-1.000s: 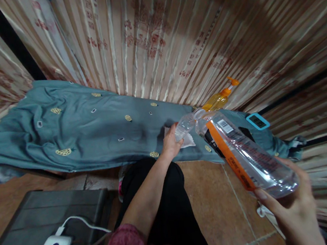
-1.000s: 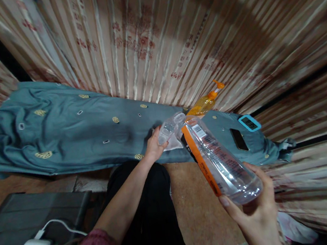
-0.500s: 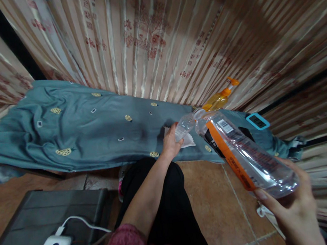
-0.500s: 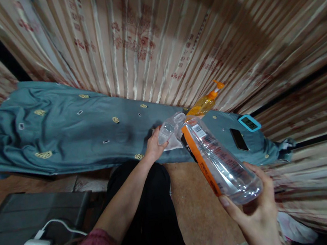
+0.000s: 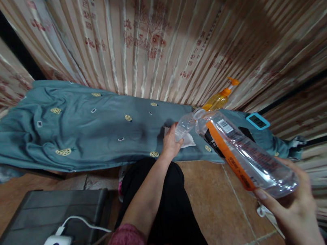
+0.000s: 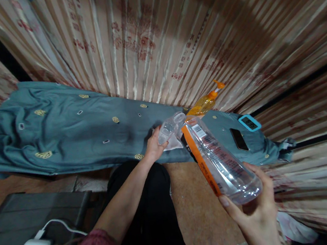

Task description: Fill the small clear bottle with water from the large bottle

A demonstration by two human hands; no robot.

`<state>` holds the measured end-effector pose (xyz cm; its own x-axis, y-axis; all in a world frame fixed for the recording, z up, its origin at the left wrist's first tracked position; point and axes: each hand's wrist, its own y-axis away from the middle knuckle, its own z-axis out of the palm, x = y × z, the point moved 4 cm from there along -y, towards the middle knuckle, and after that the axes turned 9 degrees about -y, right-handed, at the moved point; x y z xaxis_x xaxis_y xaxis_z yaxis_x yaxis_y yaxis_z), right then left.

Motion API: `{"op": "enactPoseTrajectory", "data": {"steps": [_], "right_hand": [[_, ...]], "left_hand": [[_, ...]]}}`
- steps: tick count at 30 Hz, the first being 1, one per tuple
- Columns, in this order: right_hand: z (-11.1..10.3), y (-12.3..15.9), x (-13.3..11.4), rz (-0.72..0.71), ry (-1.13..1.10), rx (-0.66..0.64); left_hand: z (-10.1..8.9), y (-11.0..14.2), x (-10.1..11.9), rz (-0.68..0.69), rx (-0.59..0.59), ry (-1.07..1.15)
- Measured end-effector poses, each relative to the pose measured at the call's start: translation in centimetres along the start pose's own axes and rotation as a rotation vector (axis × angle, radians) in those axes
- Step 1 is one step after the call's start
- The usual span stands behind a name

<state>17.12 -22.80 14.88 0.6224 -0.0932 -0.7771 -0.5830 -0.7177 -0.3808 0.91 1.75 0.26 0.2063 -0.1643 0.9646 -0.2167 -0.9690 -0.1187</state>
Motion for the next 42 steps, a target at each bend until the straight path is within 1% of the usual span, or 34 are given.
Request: {"op": "enactPoseTrajectory", "data": {"steps": [8,13,20,28,35,42], "right_hand": [[0.01,0.03,0.29,-0.001,-0.006,-0.014],[-0.01,0.02,0.2,-0.029,0.016,-0.02],[0.08,-0.01,0.3,-0.025,-0.007,-0.024],[0.17,0.03,-0.29,-0.017,-0.011,-0.017],[0.09,-0.08,-0.26,-0.03,-0.008,-0.019],[0.18,-0.03,-0.1,-0.038,-0.01,-0.034]], "left_hand": [[-0.05,-0.01,0.2,0.0,-0.012,-0.037],[-0.06,-0.01,0.13,-0.002,-0.005,-0.029],[-0.09,-0.02,0.04,-0.01,0.006,0.01],[-0.04,0.04,-0.03,0.008,-0.007,-0.02],[-0.04,-0.06,-0.06,0.007,0.0,-0.018],[0.18,-0.21,-0.4,0.035,0.013,-0.019]]}}
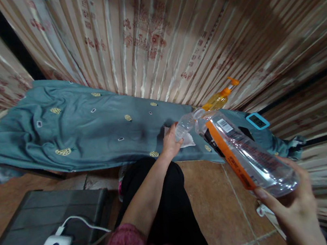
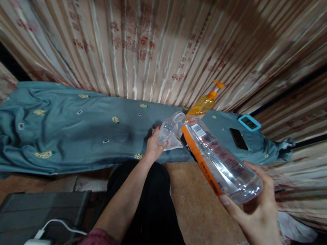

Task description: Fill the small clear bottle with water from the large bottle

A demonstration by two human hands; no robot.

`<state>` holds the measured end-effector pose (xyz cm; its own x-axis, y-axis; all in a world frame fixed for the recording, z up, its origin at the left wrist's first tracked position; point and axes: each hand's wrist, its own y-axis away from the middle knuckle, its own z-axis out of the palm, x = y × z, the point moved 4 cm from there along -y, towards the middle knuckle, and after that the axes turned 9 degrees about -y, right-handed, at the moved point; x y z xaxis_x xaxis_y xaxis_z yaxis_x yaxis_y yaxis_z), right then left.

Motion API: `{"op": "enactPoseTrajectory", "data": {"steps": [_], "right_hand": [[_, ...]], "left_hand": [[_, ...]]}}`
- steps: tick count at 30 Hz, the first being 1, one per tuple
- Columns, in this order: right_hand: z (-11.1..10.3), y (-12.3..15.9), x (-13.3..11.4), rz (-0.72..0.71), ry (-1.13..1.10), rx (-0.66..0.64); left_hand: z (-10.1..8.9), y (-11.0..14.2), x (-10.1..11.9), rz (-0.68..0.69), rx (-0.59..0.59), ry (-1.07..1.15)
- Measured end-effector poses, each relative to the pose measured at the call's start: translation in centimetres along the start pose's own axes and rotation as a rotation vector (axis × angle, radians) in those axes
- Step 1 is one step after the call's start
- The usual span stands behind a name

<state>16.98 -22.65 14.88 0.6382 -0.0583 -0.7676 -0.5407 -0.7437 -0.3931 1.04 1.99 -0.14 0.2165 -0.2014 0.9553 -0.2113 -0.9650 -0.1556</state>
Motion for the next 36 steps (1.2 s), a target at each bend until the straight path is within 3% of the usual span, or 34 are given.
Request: {"op": "enactPoseTrajectory", "data": {"steps": [12,36], "right_hand": [[-0.1,0.0,0.0,0.041,-0.022,0.017],[-0.7,-0.1,0.7,-0.044,0.069,-0.041]], "left_hand": [[-0.1,0.1,0.4,-0.014,-0.016,-0.034],[0.0,0.2,-0.2,-0.019,0.002,0.073]]}}
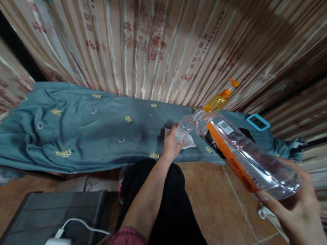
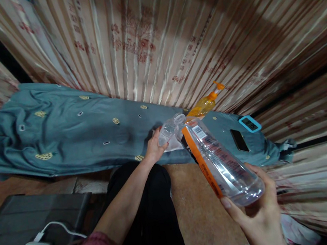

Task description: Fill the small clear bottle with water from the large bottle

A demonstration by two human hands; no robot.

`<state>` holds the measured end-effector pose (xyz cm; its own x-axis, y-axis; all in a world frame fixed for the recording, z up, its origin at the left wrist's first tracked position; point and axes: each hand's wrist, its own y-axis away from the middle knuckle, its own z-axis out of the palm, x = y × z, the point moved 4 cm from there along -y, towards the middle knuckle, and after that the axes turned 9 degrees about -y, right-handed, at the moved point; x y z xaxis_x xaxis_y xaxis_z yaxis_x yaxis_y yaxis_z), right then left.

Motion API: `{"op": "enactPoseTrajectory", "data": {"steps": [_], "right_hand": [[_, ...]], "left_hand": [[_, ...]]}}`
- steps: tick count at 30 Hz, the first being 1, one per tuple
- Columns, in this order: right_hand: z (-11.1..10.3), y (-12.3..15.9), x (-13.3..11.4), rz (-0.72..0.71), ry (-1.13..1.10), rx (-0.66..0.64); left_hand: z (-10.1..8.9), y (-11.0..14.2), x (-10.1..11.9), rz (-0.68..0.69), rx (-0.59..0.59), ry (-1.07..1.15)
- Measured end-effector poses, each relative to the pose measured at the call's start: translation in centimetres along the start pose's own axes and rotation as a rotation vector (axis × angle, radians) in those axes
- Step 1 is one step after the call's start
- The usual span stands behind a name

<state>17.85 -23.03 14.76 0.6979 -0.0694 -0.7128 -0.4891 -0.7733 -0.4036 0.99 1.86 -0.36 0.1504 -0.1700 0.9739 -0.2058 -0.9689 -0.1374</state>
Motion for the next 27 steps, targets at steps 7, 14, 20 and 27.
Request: {"op": "enactPoseTrajectory", "data": {"steps": [7,14,20,27], "right_hand": [[1.1,0.6,-2.7,0.053,-0.017,0.032],[1.0,0.6,-2.3,0.041,-0.033,0.037],[1.0,0.7,-2.4,0.063,-0.004,0.041],[0.3,0.3,-1.0,0.004,-0.003,0.023]], "left_hand": [[-0.1,0.1,0.2,0.0,-0.006,-0.044],[-0.2,0.2,0.3,0.001,-0.018,-0.066],[0.0,0.1,0.1,0.008,-0.017,-0.065],[-0.1,0.1,0.3,0.015,-0.022,-0.101]]}}
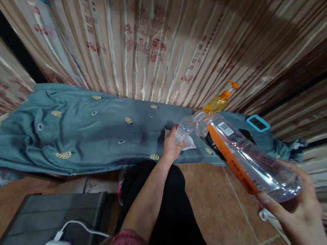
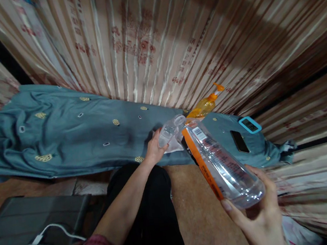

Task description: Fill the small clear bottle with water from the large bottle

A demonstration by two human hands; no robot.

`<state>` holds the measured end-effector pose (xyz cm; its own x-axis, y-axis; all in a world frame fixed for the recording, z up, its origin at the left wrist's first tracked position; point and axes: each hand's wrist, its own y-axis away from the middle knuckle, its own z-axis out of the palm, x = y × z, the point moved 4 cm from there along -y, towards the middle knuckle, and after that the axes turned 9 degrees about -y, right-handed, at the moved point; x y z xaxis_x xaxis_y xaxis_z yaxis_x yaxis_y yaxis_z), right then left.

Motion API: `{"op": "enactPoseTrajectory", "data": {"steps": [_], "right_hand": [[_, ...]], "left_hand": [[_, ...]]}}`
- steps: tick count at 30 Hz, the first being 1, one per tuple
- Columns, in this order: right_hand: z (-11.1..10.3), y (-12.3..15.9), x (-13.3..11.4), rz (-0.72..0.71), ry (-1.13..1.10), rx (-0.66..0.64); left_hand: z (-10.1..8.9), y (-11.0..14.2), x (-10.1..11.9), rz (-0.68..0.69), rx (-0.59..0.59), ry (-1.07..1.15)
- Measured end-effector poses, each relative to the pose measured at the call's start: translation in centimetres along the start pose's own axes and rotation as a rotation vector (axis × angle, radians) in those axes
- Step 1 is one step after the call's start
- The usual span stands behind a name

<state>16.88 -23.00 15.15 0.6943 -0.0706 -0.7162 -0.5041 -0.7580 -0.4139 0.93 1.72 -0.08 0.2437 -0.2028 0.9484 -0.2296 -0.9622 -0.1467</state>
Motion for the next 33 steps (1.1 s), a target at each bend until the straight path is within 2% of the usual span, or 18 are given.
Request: {"op": "enactPoseTrajectory", "data": {"steps": [5,22,33], "right_hand": [[-0.8,-0.3,1.6,-0.017,0.023,-0.021],[-0.7,-0.3,2.0,0.002,-0.007,-0.052],[0.4,-0.1,-0.4,0.039,-0.056,0.031]], "left_hand": [[0.0,0.0,0.0,0.001,0.015,0.042],[0.0,0.0,-0.1,-0.01,0.014,0.058],[-0.2,-0.1,0.2,-0.032,0.018,0.06]]}}
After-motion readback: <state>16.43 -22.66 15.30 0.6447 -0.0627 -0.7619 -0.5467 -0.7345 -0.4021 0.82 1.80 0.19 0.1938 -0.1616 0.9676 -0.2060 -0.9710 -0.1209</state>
